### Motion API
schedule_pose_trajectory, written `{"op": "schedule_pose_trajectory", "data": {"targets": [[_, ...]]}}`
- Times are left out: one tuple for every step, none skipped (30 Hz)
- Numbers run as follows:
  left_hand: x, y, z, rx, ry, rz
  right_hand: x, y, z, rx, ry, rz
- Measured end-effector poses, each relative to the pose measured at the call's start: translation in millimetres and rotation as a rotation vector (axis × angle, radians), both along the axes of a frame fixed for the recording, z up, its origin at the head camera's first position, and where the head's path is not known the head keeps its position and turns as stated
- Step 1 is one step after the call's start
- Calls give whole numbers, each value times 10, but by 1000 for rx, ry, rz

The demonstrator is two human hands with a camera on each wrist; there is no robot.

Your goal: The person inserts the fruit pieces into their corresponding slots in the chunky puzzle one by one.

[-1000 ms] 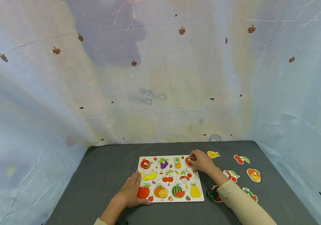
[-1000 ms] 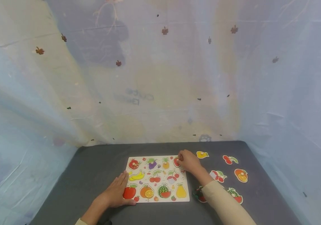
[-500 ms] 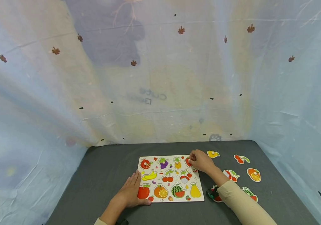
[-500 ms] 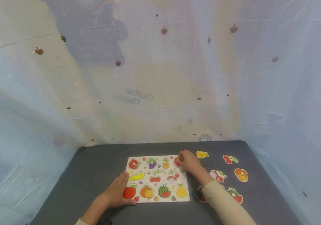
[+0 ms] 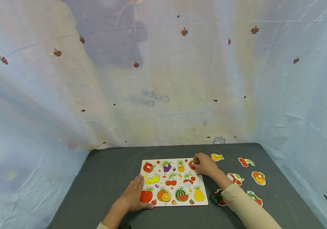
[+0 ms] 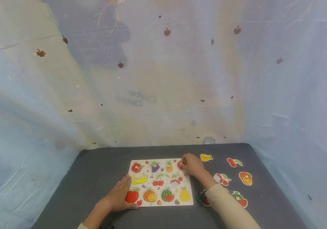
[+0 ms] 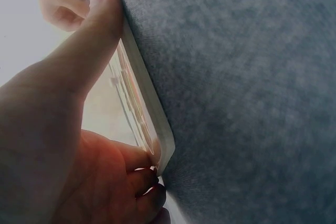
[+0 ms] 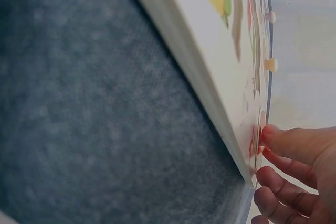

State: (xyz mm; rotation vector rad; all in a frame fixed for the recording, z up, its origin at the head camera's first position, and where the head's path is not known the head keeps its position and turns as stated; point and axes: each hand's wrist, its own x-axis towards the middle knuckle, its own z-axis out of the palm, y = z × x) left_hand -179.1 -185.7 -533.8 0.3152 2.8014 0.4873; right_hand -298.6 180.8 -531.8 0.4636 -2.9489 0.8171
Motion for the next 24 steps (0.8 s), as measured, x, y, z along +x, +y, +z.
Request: {"op": "schedule_pose_trajectory", "data": {"targets": [[3, 6, 5, -6, 0, 3, 2, 0, 6, -1, -1, 1], [4, 7, 10, -10, 3, 2, 5, 0, 12, -2, -2, 2], [9, 10, 19, -12, 5, 3, 7, -1, 16, -2, -3, 2], [9, 10, 19, -13, 4, 3, 7, 0, 18, -2, -4, 3], [11, 13, 18, -11, 4, 3, 6, 0, 18, -2, -4, 3], [11, 15, 17, -11, 2, 4, 5, 1, 16, -2, -5, 3], [9, 13, 12, -10, 2, 4, 3, 2, 15, -3, -5, 3], [11, 13, 15, -10, -2, 6, 2, 3, 13, -4, -6, 3], [12, 14, 16, -10, -3, 5, 1, 3, 14, -3, -7, 3], [10, 15, 12, -12, -6, 5, 1, 3, 12, -2, -9, 3], [9, 14, 13, -11, -6, 4, 3, 3, 13, -1, -10, 1], [6, 13, 9, -11, -9, 5, 4, 2, 16, -1, -12, 1], [6, 14, 13, -11, -9, 5, 4, 1, 17, -2, -15, -1], [4, 16, 11, -13, -11, 7, 3, 0, 19, 0, -16, -3], [2, 16, 8, -13, -11, 7, 2, -1, 20, 0, -16, -4], [1, 16, 6, -13, -13, 8, 1, -2, 20, -1, -17, -6], [2, 16, 8, -13, -13, 9, -1, -3, 20, -3, -20, -6], [2, 12, 5, -15, -13, 7, -2, -3, 19, -4, -22, -8], [1, 12, 5, -16, -13, 6, -3, -1, 17, -6, -23, -10], [1, 11, 0, -18, -13, 5, -2, 1, 14, -6, -24, -11], [-1, 9, -3, -21, -12, 4, -1, 4, 12, -7, -25, -11], [-3, 8, -3, -24, -11, 3, 1, 6, 10, -8, -27, -12], [-5, 7, -6, -28, -10, 0, 3, 9, 7, -8, -28, -12], [-9, 6, -11, -31, -8, -2, 7, 11, 7, -9, -27, -12]]}}
